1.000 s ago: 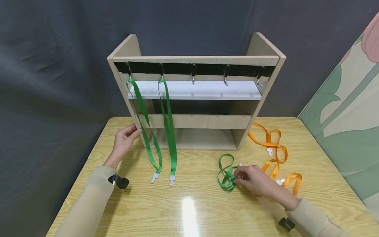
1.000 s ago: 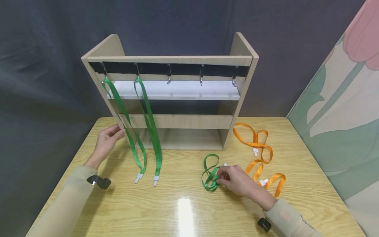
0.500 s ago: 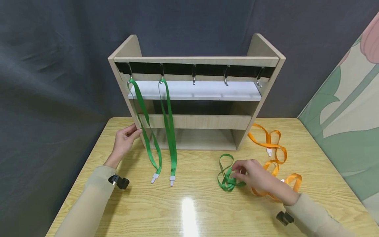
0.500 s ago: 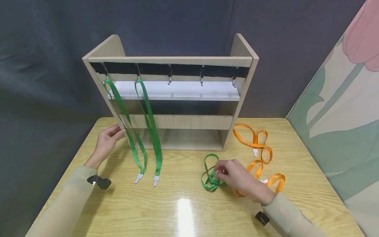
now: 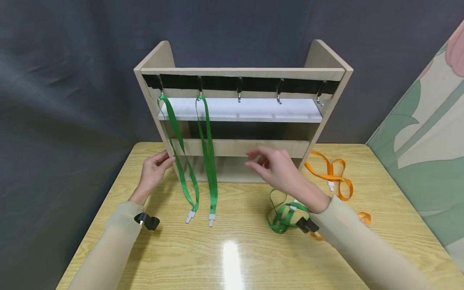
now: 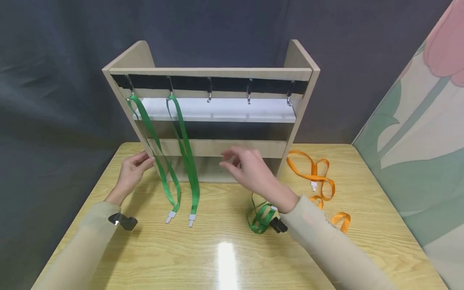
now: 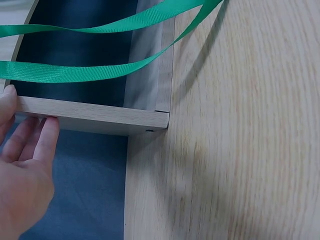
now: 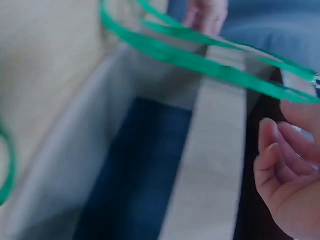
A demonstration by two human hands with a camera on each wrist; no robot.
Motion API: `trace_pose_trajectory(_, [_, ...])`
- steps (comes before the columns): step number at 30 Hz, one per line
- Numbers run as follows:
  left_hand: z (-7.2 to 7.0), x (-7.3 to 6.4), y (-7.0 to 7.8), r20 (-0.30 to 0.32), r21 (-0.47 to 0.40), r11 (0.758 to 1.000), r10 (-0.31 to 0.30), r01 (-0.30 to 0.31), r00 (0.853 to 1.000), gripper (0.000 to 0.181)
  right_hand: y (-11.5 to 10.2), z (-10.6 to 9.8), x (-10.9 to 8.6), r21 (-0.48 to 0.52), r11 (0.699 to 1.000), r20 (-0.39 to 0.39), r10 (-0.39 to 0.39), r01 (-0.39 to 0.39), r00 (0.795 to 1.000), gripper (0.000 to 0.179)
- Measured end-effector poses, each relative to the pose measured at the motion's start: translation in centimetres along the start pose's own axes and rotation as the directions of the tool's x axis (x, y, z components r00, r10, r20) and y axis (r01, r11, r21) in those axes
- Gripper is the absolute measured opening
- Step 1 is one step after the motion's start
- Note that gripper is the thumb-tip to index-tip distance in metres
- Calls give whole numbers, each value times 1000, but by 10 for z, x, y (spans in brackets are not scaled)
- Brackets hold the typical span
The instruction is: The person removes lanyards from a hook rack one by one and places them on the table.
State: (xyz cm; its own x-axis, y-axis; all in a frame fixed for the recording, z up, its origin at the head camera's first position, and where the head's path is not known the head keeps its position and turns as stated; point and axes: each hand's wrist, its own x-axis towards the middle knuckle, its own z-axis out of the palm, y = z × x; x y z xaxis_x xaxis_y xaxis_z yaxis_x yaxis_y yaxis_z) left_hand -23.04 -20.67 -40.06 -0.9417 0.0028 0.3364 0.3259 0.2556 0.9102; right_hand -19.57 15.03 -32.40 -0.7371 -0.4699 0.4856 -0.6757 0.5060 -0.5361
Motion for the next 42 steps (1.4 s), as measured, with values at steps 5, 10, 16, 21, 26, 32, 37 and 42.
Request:
trace_pose_trajectory(5, [2,0,1,-12,26,999,20,-20,1000,34,-19,3,34,21,997,-132,-71,74,989,26])
trace_pose_trajectory(10, [4,0,3,-16,68,997,24,-22,1000,33,-34,7,63,14,993,-215,-109,115,970,34])
trace_pose_trajectory(16, [4,-1,6,-28,123,991,62,-58,998,33,-50,15,87,45,997,-238,-51,63,970,42])
trace_pose_trajectory(21, [4,0,-7,-36,173,979,118,-110,992,32,-58,23,101,121,993,-230,26,3,973,41])
trace_pose_trajectory(26, [2,3,-32,-49,187,977,109,-98,993,34,-65,27,112,240,969,-204,110,-59,973,40])
trace_pose_trajectory(32, [1,4,-36,-61,207,971,138,-123,989,35,-70,24,122,324,942,-204,159,-87,966,31])
trace_pose_trajectory(37, [0,5,-35,-64,219,967,146,-128,987,33,-73,22,126,297,952,-220,143,-73,965,24])
trace_pose_trajectory(42, [0,5,-35,-57,206,967,166,-151,984,32,-75,22,128,252,966,-228,112,-53,967,20])
